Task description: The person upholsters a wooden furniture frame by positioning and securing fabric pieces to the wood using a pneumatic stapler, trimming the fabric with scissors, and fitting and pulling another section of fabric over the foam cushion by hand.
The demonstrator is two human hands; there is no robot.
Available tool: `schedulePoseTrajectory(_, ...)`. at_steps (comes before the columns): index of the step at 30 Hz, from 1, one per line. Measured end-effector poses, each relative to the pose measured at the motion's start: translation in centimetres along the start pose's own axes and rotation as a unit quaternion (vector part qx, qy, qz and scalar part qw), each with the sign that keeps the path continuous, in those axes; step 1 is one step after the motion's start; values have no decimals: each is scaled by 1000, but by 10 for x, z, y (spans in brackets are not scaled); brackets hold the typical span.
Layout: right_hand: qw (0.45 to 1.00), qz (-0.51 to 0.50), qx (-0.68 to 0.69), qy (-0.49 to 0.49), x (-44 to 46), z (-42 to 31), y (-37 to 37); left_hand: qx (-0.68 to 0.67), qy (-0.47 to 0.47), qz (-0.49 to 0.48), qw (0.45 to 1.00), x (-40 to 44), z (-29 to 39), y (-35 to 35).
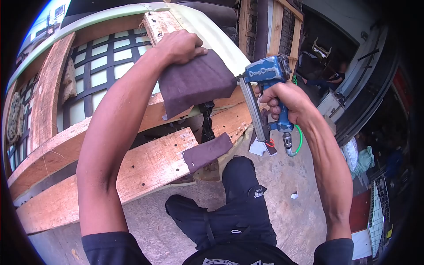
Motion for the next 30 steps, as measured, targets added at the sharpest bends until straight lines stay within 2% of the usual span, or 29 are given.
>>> schedulePoseTrajectory(3,1000,17,6,19,-11,-4,-10,0,-11,-10,1000,-2,0,-6)
schedulePoseTrajectory(5,1000,17,-7,19,-10,-5,-15,-16,-34,51,998,-1,-3,-9)
schedulePoseTrajectory(9,999,9,-29,7,-10,-11,-17,-19,-41,49,998,-2,-5,-9)
schedulePoseTrajectory(16,988,11,-156,-16,-7,-35,-13,-40,-61,86,994,-10,-11,-10)
schedulePoseTrajectory(19,996,-2,-89,-20,-3,-22,-9,-50,-69,108,991,-20,-8,-8)
schedulePoseTrajectory(23,994,-16,-109,10,-4,-29,-7,-39,-63,109,991,-17,-6,-4)
schedulePoseTrajectory(26,984,-10,-177,29,-3,-35,-7,-26,-54,103,993,-16,-4,-5)
schedulePoseTrajectory(30,983,-32,-169,66,-1,-25,1,-36,-43,100,993,-22,-4,-4)
Point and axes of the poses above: each hand's wrist, its own x-axis towards the middle knuckle, its own y-axis out of the back of the hand, z = x × y, the point moved 2 cm from there along x, towards the middle knuckle, and after that the axes turned 3 degrees about -y, right-handed, at the moved point
